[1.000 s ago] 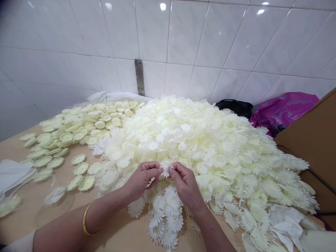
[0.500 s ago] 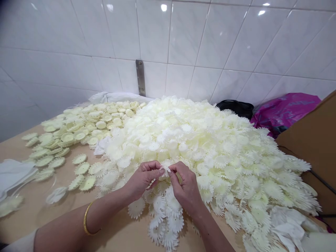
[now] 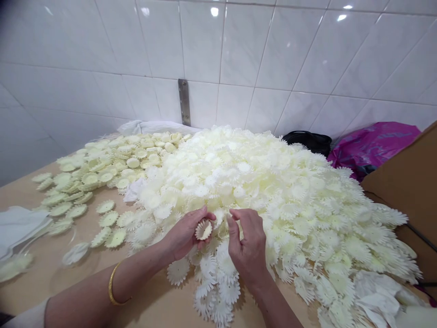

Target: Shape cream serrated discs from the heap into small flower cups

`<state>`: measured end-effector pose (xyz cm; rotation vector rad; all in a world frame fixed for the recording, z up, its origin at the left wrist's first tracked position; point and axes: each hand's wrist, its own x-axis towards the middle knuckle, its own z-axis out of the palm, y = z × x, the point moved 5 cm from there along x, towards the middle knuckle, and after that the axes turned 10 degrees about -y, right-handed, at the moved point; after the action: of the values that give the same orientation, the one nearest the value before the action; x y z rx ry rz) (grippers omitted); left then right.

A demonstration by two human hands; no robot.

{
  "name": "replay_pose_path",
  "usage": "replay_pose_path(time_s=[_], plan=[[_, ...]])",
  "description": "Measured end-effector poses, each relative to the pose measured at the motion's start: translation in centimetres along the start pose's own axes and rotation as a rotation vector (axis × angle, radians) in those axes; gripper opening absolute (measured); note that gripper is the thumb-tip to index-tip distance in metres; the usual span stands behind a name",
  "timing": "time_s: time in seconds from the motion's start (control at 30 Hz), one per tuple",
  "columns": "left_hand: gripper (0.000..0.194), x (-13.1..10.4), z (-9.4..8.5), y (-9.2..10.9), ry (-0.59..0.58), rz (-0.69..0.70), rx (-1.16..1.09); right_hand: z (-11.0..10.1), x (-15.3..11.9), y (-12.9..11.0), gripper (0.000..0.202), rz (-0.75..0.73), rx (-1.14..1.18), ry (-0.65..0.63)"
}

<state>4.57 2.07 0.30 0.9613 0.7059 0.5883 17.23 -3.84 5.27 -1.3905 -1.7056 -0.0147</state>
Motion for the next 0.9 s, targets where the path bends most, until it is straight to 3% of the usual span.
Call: replay_pose_path(time_s=[0.07,0.17,0.3,0.4,0.57,0.7,0.9], plan=[[0.022,0.1,0.3,-0.1,-0.048,-0.021,-0.064,0.6,-0.1,-0.6,0.010,-0.048,0.020,-0.068],[0.033,0.1,0.6,-0.1,-0.109,-0.017,-0.133,1.1,-0.2,-0.5,0.008,-0.029,0.044,-0.128],[0.034,0.1,0.6,-0.2,-0.123,-0.024,-0.091,1.1,-0.1,0.7,0.010,0.052,0.009,-0.102],[0.025,-0.2,0.4,0.2,-0.057,0.011,0.013,1.3,0.0,1.4,0.014,0.097,-0.091,-0.096],[0.020,-0.7,0.3,1.4,0.070,0.121,0.184,2.8,-0.1,1.5,0.014,0.093,-0.194,-0.211],[0.021,-0.8,0.2,1.8,0.111,0.152,0.252,2.4,-0.1,1.9,0.017,0.187,-0.012,-0.181],[0.025,-0.7,0.0,2.0,0.057,0.190,0.213,1.1,-0.1,3.0,0.021,0.359,0.324,-0.134]])
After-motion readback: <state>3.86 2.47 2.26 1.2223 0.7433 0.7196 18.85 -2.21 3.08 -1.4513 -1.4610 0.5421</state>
